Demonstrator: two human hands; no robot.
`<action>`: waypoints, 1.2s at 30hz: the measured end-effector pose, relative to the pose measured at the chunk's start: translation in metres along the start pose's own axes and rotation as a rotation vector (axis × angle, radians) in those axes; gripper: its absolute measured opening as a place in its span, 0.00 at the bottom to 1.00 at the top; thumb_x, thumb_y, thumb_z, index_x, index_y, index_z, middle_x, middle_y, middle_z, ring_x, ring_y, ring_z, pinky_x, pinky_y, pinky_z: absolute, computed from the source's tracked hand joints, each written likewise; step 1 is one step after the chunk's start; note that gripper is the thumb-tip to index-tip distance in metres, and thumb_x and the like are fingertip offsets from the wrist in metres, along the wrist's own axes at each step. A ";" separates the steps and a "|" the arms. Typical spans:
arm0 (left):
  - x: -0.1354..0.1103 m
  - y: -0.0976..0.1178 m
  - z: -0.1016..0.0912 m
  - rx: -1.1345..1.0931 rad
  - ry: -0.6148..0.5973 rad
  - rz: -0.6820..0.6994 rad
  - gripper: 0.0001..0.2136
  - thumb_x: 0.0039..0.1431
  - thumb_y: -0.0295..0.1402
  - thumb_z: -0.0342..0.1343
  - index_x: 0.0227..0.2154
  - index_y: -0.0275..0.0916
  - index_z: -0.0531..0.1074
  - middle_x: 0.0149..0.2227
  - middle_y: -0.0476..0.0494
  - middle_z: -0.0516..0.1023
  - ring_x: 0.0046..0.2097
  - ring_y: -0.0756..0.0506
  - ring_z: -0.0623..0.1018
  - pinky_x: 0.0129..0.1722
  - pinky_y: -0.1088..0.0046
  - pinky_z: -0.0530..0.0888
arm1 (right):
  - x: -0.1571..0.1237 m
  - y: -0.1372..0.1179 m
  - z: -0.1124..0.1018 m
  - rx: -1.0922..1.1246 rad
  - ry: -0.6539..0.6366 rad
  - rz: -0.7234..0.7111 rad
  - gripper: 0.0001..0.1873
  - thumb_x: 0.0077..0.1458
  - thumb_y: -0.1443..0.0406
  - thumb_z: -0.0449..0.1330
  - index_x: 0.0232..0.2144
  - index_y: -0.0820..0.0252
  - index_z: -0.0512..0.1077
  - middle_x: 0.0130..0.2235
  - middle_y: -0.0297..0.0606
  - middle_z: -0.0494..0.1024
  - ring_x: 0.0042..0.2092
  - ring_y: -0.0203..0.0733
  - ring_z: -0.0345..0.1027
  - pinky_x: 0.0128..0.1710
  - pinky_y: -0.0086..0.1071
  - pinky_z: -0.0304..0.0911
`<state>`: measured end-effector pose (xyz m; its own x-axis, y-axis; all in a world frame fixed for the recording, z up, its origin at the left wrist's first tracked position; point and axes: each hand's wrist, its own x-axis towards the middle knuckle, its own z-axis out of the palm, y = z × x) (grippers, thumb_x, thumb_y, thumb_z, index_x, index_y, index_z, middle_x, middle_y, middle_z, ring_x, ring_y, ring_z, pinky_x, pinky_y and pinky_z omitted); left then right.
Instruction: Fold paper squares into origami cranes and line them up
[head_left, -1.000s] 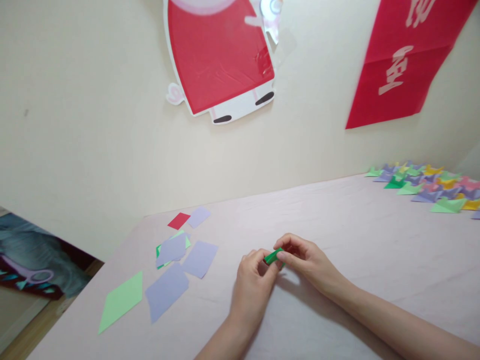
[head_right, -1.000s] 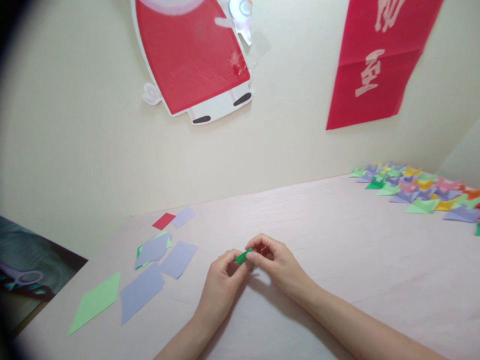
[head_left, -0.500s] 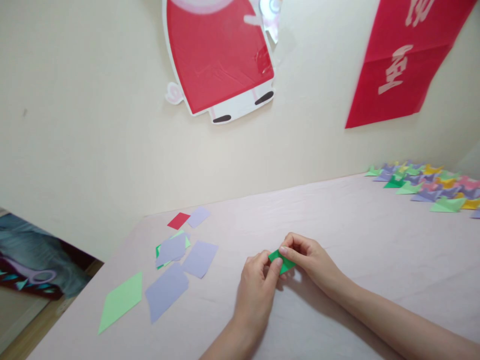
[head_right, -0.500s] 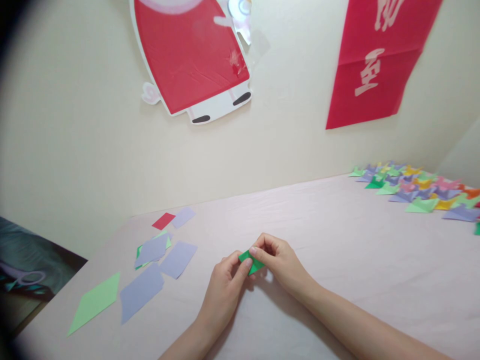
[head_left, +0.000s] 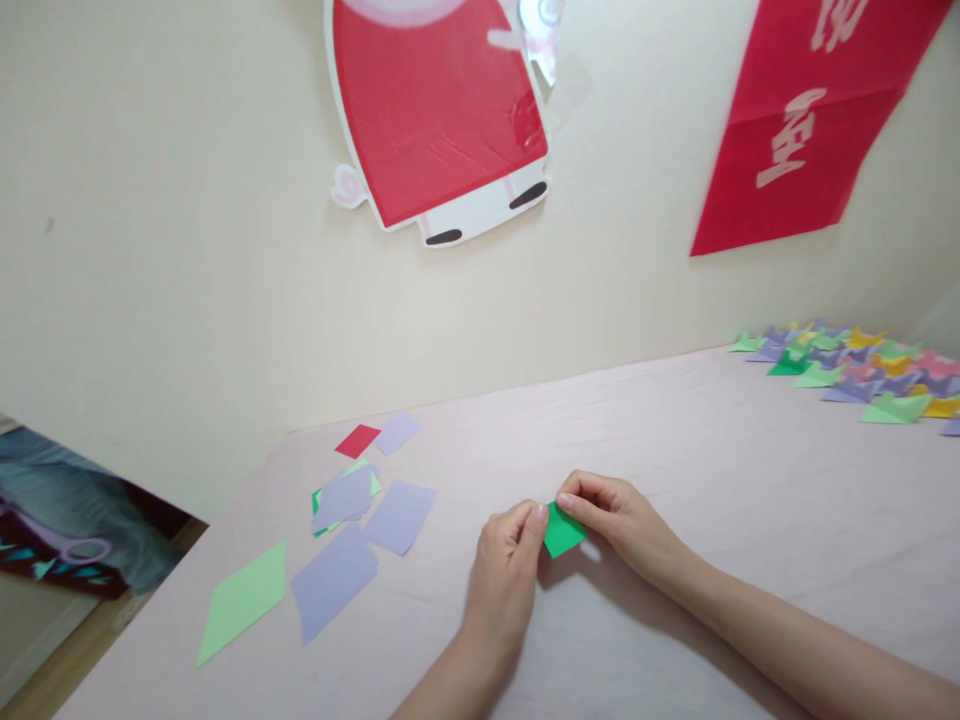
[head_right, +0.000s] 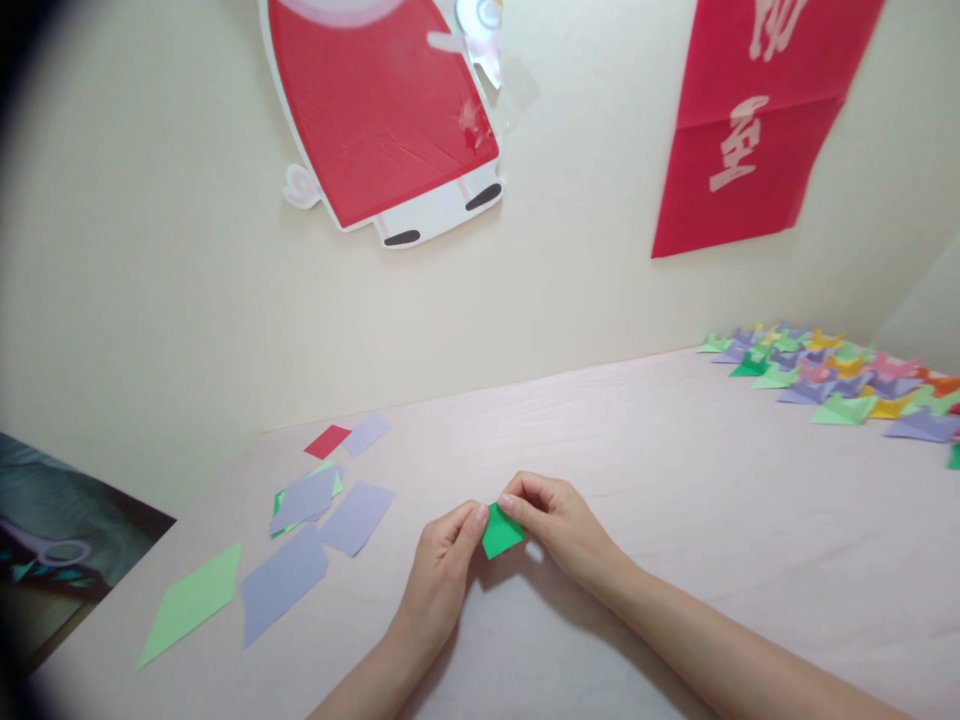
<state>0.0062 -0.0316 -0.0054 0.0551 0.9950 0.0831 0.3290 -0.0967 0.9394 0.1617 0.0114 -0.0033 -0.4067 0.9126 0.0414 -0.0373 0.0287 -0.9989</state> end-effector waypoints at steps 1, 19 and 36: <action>0.000 0.000 0.000 -0.025 -0.002 -0.006 0.21 0.67 0.47 0.42 0.21 0.40 0.57 0.23 0.53 0.56 0.27 0.50 0.58 0.28 0.75 0.57 | 0.000 0.000 0.000 -0.011 0.001 -0.003 0.21 0.52 0.49 0.61 0.23 0.60 0.68 0.23 0.30 0.66 0.27 0.35 0.58 0.29 0.29 0.56; -0.002 0.007 -0.002 -0.084 -0.028 -0.144 0.17 0.63 0.44 0.48 0.26 0.37 0.69 0.22 0.51 0.70 0.23 0.51 0.68 0.25 0.76 0.62 | -0.004 0.000 0.005 -0.157 -0.076 -0.039 0.16 0.60 0.50 0.54 0.38 0.56 0.64 0.23 0.27 0.66 0.26 0.36 0.60 0.27 0.28 0.53; -0.022 -0.001 -0.023 0.803 -0.236 0.546 0.17 0.61 0.23 0.46 0.52 0.41 0.67 0.53 0.42 0.72 0.54 0.42 0.69 0.52 0.62 0.65 | -0.007 0.013 0.001 -0.917 -0.034 -0.199 0.12 0.56 0.72 0.50 0.42 0.59 0.67 0.36 0.42 0.76 0.39 0.48 0.67 0.40 0.39 0.59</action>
<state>-0.0165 -0.0525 -0.0002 0.5457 0.7876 0.2863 0.7379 -0.6135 0.2812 0.1631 0.0046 -0.0167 -0.4970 0.8444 0.2000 0.6192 0.5065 -0.6001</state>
